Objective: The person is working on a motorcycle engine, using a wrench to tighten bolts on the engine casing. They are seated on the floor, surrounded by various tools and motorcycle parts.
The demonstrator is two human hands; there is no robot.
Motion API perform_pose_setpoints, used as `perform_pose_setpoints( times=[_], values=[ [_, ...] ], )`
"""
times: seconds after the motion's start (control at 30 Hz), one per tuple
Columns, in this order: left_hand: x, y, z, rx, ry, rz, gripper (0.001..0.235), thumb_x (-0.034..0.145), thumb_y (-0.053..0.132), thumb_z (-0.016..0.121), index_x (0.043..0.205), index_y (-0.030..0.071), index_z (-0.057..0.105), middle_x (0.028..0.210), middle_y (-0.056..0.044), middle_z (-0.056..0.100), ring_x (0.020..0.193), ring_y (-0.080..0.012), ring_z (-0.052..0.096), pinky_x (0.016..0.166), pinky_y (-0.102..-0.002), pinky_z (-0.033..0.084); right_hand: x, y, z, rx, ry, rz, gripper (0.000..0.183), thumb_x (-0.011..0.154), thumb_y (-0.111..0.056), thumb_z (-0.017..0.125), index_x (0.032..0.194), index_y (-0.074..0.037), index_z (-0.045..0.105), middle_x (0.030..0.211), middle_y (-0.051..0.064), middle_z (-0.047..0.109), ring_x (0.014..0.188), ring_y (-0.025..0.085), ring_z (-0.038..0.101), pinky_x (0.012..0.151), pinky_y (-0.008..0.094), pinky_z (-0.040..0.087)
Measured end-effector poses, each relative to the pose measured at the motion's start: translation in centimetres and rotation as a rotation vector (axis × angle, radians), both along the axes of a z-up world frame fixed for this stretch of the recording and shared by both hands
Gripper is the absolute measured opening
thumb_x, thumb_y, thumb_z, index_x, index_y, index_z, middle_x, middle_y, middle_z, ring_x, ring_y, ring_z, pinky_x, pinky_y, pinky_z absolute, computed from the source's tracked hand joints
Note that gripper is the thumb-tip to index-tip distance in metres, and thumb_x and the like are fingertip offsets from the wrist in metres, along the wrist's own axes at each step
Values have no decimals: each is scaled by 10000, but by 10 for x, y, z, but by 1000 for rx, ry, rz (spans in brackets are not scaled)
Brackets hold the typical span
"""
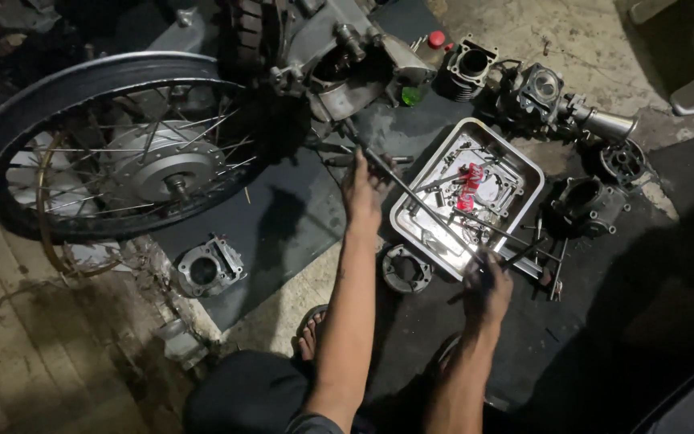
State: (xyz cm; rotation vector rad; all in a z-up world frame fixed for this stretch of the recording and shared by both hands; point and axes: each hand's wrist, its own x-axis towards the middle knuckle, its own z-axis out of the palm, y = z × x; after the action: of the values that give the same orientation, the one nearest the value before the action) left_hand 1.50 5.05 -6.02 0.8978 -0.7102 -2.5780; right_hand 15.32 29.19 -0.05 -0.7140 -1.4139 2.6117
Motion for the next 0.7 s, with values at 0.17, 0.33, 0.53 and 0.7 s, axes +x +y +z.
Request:
perform_pose_setpoints(
  times=[0.17, 0.33, 0.53, 0.7],
  values=[
    [17, -17, 46, -17, 20, -17, 378, 974, 396, 737, 1100, 40, 709, 1023, -276, 738, 909, -395, 764, 799, -505, 657, 8, 3, 13, 65, -11, -53, 156, 943, -181, 683, 1050, -67, 686, 621, 93, 557, 410, 88, 432, 369, 183, 304],
    [10, -26, 35, -52, 7, -5, 410, 976, 385, 736, 1123, 3, 711, 1014, -294, 733, 888, -426, 760, 785, -525, 661, 7, 23, -10, 86, 7, -42, 183, 946, -208, 693, 1057, -63, 684, 596, 127, 549, 379, 94, 411, 342, 193, 287],
    [18, -21, 49, -53, -2, 4, 401, 937, 320, 798, 1129, -23, 717, 1030, -304, 727, 920, -454, 745, 811, -540, 652, 8, 39, -33, 73, 22, -37, 148, 960, -193, 674, 1046, -74, 656, 556, 159, 514, 356, 93, 349, 337, 198, 275],
    [22, -20, 67, -90, -19, -41, 428, 937, 339, 789, 1123, -40, 712, 1004, -283, 735, 897, -409, 761, 796, -489, 657, 10, 27, -18, 92, 26, -35, 152, 961, -195, 671, 1043, -70, 643, 548, 149, 512, 360, 75, 345, 336, 196, 279]
  ],
)
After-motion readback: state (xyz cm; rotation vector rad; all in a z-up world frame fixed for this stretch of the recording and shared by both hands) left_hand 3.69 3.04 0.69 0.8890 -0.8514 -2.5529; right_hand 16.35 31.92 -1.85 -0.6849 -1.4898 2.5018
